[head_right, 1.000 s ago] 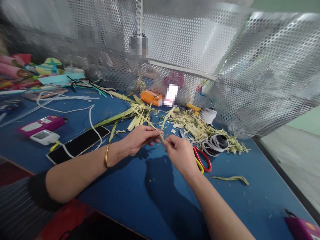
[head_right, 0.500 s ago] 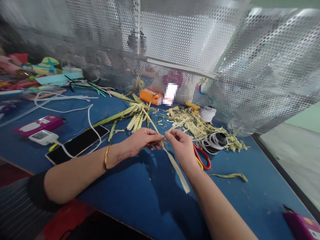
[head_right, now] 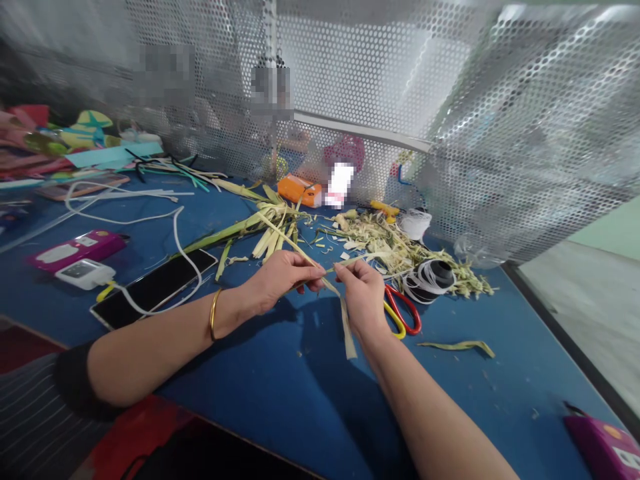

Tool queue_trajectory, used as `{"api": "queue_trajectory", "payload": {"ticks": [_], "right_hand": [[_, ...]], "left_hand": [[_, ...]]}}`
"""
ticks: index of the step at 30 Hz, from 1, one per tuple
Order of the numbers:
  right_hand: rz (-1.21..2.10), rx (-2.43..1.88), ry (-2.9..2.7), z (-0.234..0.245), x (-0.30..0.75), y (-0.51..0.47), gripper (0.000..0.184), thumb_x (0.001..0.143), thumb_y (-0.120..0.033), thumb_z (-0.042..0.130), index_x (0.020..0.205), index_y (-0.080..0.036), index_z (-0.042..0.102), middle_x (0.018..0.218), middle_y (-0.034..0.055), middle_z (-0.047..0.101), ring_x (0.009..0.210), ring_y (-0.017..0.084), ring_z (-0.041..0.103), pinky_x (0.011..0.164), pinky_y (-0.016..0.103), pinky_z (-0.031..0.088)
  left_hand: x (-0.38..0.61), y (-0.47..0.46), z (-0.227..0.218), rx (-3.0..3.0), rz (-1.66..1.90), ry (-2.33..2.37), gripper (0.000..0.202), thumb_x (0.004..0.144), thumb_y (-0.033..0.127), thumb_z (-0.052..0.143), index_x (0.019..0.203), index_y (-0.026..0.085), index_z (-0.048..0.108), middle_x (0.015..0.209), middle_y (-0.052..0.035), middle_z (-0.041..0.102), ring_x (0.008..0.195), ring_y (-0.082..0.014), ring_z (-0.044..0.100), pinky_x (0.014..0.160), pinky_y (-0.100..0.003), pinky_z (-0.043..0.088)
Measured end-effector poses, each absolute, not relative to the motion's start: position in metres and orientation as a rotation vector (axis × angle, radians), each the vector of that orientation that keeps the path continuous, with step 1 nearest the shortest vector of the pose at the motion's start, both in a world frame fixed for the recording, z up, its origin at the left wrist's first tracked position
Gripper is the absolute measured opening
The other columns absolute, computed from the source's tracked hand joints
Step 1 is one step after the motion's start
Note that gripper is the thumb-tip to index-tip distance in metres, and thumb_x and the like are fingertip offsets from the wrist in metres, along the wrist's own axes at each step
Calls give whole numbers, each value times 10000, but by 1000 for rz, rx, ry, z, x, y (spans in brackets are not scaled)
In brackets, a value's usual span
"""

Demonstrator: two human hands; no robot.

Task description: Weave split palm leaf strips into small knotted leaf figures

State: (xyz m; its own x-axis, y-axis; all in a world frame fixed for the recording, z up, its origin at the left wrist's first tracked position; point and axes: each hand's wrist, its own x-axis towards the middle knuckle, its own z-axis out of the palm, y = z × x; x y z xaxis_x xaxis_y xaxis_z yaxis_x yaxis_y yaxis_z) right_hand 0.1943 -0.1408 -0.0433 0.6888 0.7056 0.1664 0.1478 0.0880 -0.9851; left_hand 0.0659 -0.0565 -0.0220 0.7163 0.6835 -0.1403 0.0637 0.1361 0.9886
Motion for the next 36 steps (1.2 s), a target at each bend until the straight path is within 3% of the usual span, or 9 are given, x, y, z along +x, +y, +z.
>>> {"api": "queue_trajectory", "payload": {"ticks": [10, 17, 19, 22, 24, 30, 36], "right_hand": [[575, -1447, -657, -42, 196, -141, 289, 608, -407, 750, 562, -186, 570, 525, -31, 546, 502, 110, 419, 527, 266, 337], [559, -1559, -751, -46, 203, -139, 292, 706, -454, 676, 619, -187, 598, 553, -16, 569, 543, 147, 489, 562, 286, 374], [365, -1691, -867, -41, 207, -143, 309, 773, -478, 617, 662, -189, 615, 601, 5, 588, 587, 171, 514, 596, 302, 386], [-198, -1781, -1112, -29, 204, -151, 264, 847, -417, 568, 695, -205, 610, 707, 39, 619, 700, 199, 544, 690, 324, 391], [-295, -1760, -1291, -24, 195, -155, 277, 880, -388, 539, 679, -212, 610, 722, 49, 627, 711, 196, 552, 699, 317, 389], [379, -1816, -1260, -38, 167, -150, 287, 820, -438, 587, 682, -200, 668, 607, 12, 601, 561, 160, 509, 547, 278, 354], [474, -1700, -1165, -48, 167, -146, 268, 803, -372, 543, 594, -204, 525, 571, -21, 498, 565, 138, 414, 557, 272, 329]], "left_hand": [[67, -54, -21, 1219, 441, 663, 175, 795, 265, 662, 688, 135, 709, 722, -84, 725, 601, -128, 641, 637, -277, 496], [67, -54, -20, 1184, 463, 684, 176, 812, 226, 662, 669, 132, 704, 702, -78, 724, 576, -117, 637, 666, -283, 520], [67, -54, -20, 1156, 473, 677, 161, 808, 231, 675, 694, 124, 713, 742, -90, 734, 601, -126, 655, 686, -292, 525], [67, -53, -21, 1090, 506, 661, 74, 790, 177, 686, 763, 123, 728, 766, -85, 740, 661, -142, 682, 715, -298, 527], [68, -53, -21, 1047, 557, 662, 44, 773, 122, 685, 774, 124, 729, 738, -65, 736, 664, -134, 677, 728, -293, 526], [70, -55, -22, 987, 618, 644, 89, 737, 61, 690, 793, 122, 724, 741, -52, 734, 708, -133, 673, 773, -287, 524], [71, -56, -24, 1014, 602, 656, 128, 710, 58, 712, 815, 131, 727, 798, -66, 743, 769, -148, 682, 812, -306, 522]]}}
